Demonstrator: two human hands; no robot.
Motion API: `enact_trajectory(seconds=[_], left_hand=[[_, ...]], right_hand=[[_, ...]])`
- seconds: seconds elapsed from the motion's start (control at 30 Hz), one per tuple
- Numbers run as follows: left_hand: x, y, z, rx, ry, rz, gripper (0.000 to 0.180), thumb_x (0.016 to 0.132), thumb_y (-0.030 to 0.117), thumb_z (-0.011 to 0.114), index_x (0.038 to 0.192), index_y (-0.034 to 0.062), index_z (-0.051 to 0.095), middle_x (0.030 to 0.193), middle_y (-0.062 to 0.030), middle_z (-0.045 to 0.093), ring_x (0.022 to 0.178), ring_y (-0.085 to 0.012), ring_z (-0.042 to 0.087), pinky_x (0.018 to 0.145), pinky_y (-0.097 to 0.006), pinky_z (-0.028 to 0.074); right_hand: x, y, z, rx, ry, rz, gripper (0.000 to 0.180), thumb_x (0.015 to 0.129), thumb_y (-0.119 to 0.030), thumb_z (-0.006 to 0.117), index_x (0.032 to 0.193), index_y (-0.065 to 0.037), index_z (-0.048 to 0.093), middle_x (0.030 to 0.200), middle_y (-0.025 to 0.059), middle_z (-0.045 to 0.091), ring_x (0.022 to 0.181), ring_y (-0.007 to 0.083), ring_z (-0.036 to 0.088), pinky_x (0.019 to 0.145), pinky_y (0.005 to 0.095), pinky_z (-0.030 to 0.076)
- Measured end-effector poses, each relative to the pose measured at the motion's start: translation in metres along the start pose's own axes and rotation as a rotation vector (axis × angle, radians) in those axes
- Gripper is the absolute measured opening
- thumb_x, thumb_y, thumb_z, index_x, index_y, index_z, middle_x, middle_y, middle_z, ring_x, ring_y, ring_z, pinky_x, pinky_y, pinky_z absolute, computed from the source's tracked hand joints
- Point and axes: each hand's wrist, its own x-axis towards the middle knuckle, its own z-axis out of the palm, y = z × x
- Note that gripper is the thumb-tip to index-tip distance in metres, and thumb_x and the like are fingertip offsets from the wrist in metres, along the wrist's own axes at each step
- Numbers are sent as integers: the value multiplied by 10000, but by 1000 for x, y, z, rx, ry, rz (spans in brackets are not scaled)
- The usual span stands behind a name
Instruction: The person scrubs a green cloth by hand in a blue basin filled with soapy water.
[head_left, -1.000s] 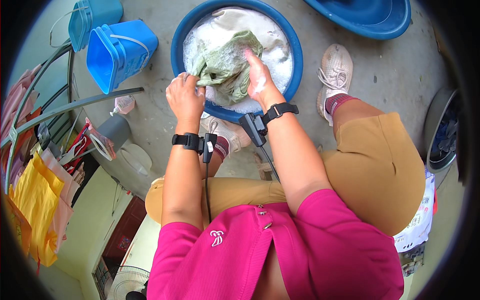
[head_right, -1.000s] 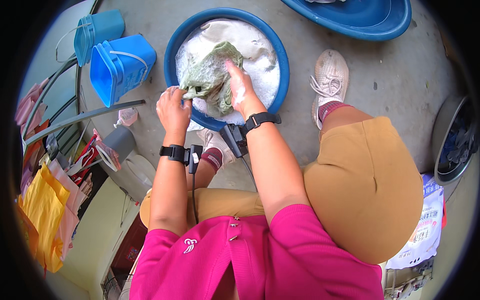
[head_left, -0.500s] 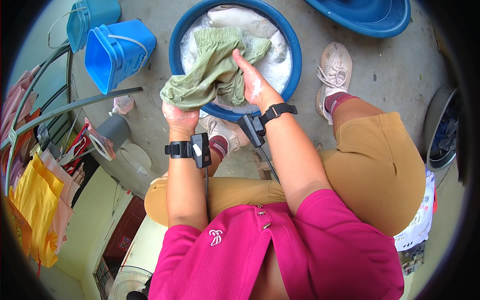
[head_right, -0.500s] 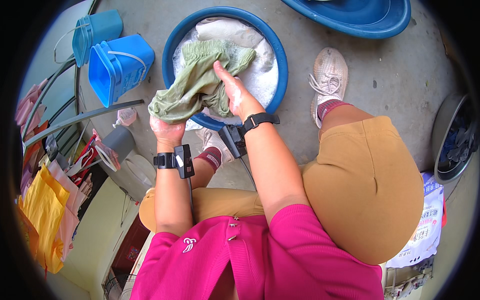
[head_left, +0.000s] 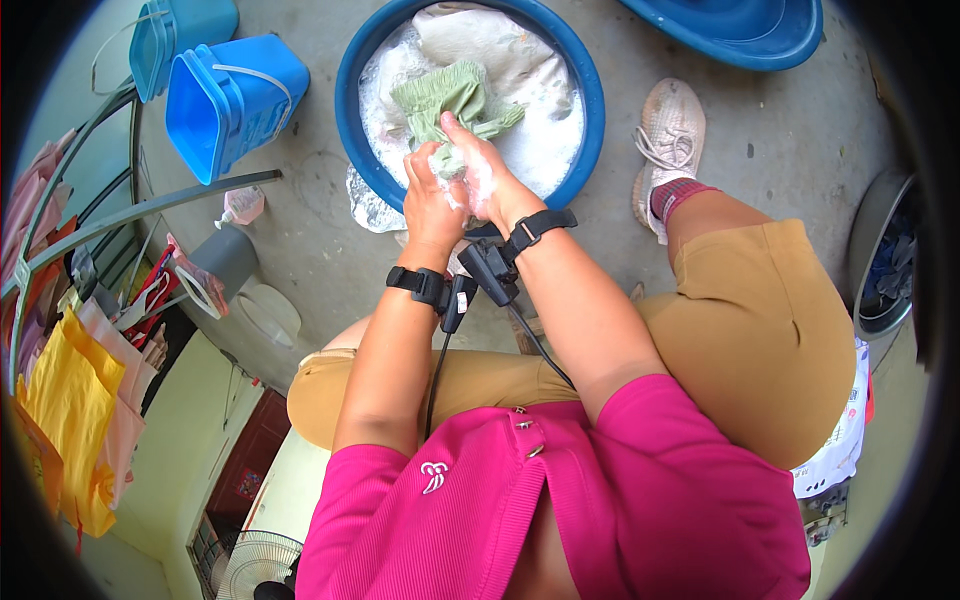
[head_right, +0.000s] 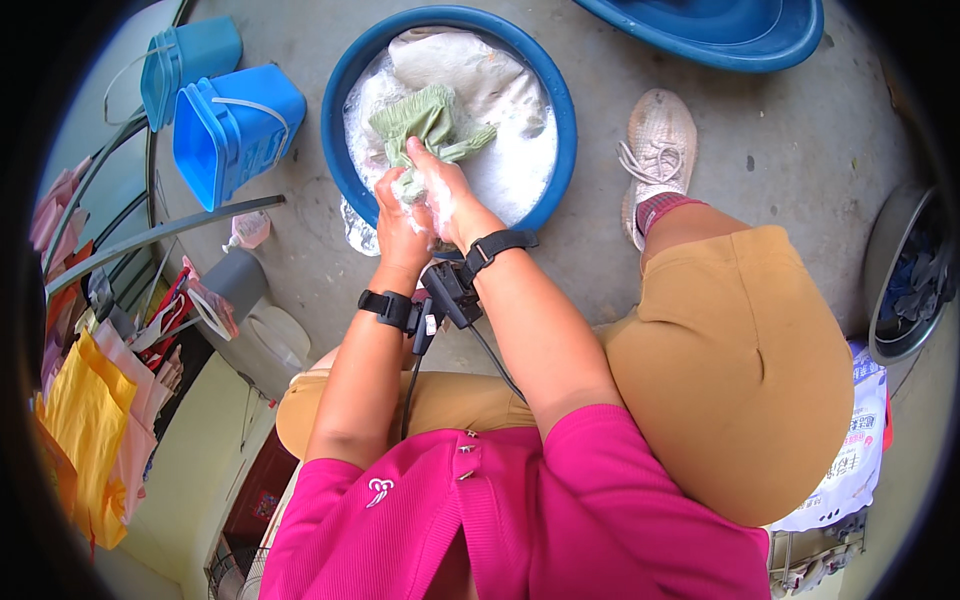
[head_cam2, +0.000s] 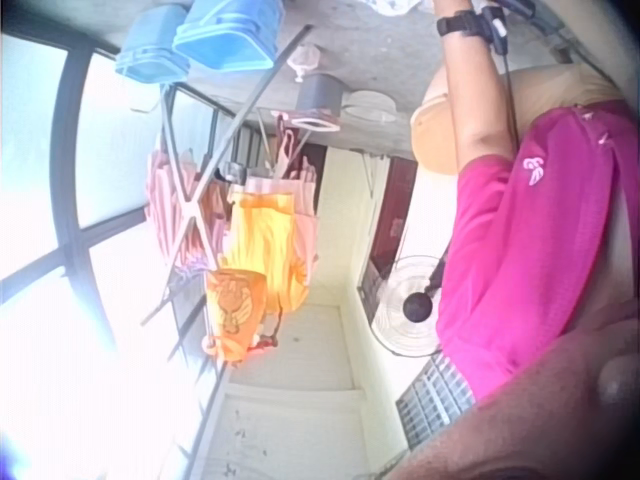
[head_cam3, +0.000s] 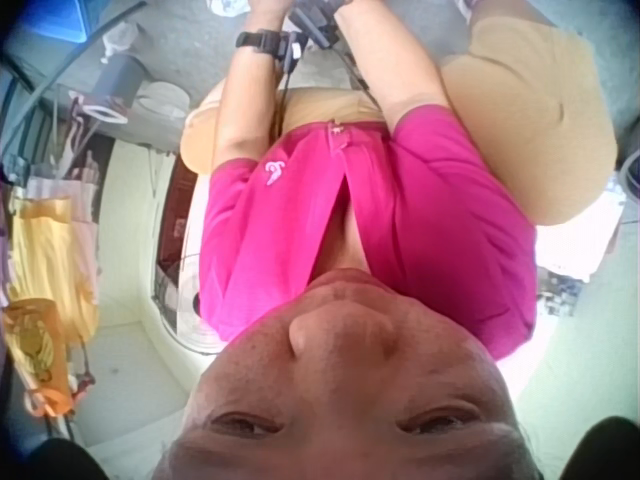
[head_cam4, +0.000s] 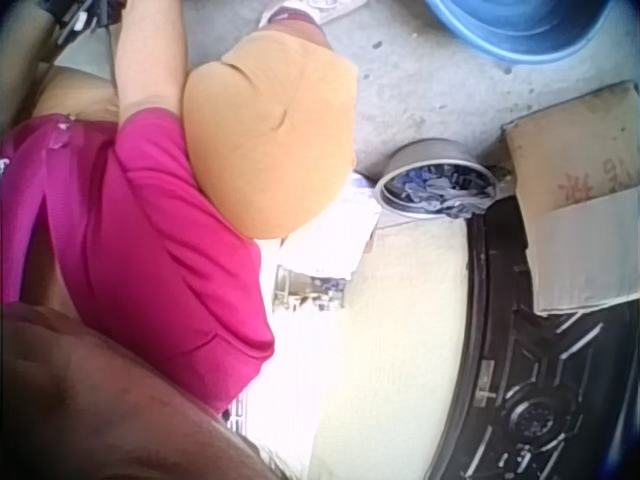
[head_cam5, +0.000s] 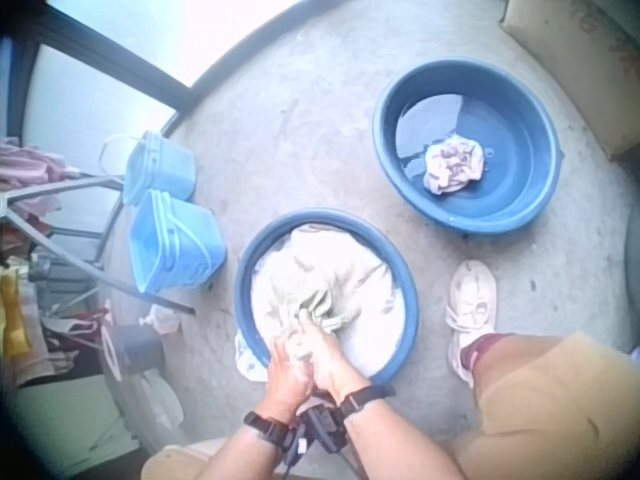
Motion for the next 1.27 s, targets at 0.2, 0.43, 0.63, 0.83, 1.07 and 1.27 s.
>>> enact_trajectory(seconds=[0.2,0.43,0.63,0.83,1.07,1.27], left_hand=[[6,-4,-11,162,-86,-87,349,763,58,441,1106,52,374,854,-229,569,787,-423,556,676,-461,447],[26,-51,-36,-686,133,-175,249,896,199,380,996,7,504,942,-132,574,877,-240,556,782,-325,432],[21,-54,-83,-1850,76,-345,388,879,350,344,1073,81,546,1244,-146,465,1186,-342,369,1003,-532,214],[20,-47,-94,-1907,118,-354,320,833,297,404,977,93,604,1160,-113,539,1117,-304,440,983,-478,266],[22,-34,-69,-1502,-142,-95,298,807,265,452,985,46,550,1101,-128,532,1085,-303,450,1011,-439,247],[1,-24,-3,328,-33,356,452,735,134,589,1144,73,409,1164,-152,374,1092,-366,323,963,-487,247]], right_hand=[[-2,8,1,-135,58,-31,307,828,-381,561,876,-78,570,771,45,589,694,157,552,661,285,444],[-5,0,15,-485,-29,-118,453,795,-367,606,1058,0,567,985,74,584,878,162,505,784,275,384],[-27,-31,15,-559,121,-140,568,774,-381,631,1172,8,512,1201,120,509,1132,197,432,974,303,271],[-21,-32,5,-607,134,-187,529,757,-341,635,1172,-34,522,1214,173,492,1192,235,394,987,382,274],[3,-23,-15,-174,-116,14,336,805,-211,606,1077,-21,552,1012,98,599,953,193,557,821,336,429],[1,-11,-1,-162,-88,58,449,803,-339,610,1117,-31,521,1050,102,586,984,195,549,905,350,404]])
